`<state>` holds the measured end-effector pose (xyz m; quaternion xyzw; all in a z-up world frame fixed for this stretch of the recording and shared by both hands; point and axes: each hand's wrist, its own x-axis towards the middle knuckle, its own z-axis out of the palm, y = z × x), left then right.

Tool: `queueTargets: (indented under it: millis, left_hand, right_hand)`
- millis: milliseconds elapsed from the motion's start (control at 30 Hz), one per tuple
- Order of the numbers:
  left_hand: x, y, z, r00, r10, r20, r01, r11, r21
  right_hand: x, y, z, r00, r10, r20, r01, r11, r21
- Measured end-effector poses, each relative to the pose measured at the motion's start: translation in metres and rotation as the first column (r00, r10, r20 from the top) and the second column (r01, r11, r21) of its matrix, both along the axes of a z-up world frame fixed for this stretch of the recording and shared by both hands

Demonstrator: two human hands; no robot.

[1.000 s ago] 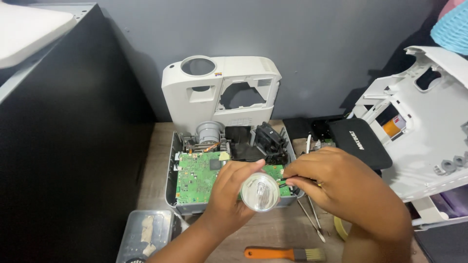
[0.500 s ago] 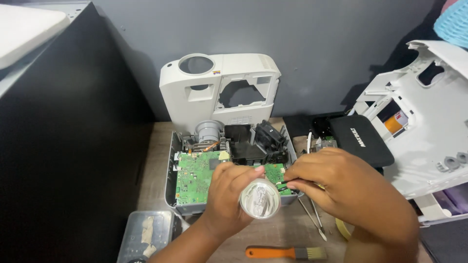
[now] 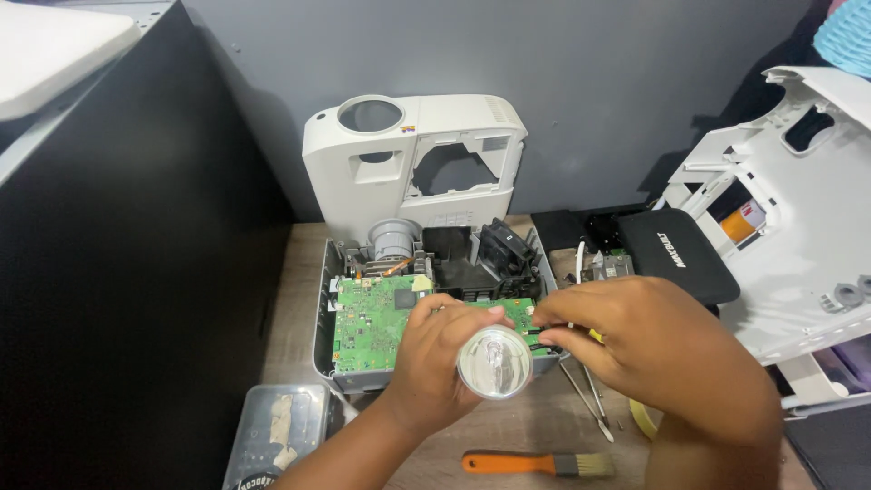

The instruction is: Cleaning internal components of a projector with a brush and inspecting the projector lamp.

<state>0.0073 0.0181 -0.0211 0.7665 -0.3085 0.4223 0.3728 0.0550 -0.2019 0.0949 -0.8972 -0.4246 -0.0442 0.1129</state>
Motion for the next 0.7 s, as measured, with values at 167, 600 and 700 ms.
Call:
queueTargets:
  millis: [167,600,700]
  left_hand:
    - [-0.001,0.0,-0.004,1.0,0.02,-0.005,-0.02,1.0,0.019]
    - [-0.002,-0.006,-0.005,1.0,0.012,0.015,-0.013,1.0,0.027]
    - [0.0,-0.002,-0.007,0.999,-0.044,0.015,0.043,0.998,0.04]
  right_hand:
    - [-0.001,0.0,-0.005,1.0,0.002,0.003,-0.002,1.0,0.008]
    - [-0.001,-0.006,0.0,0.998,0.04,-0.038,-0.039,0.999,0.017]
    - [0.002,-0.006,-0.001,0.998,0.064,-0.015,-0.064,0.998,0.023]
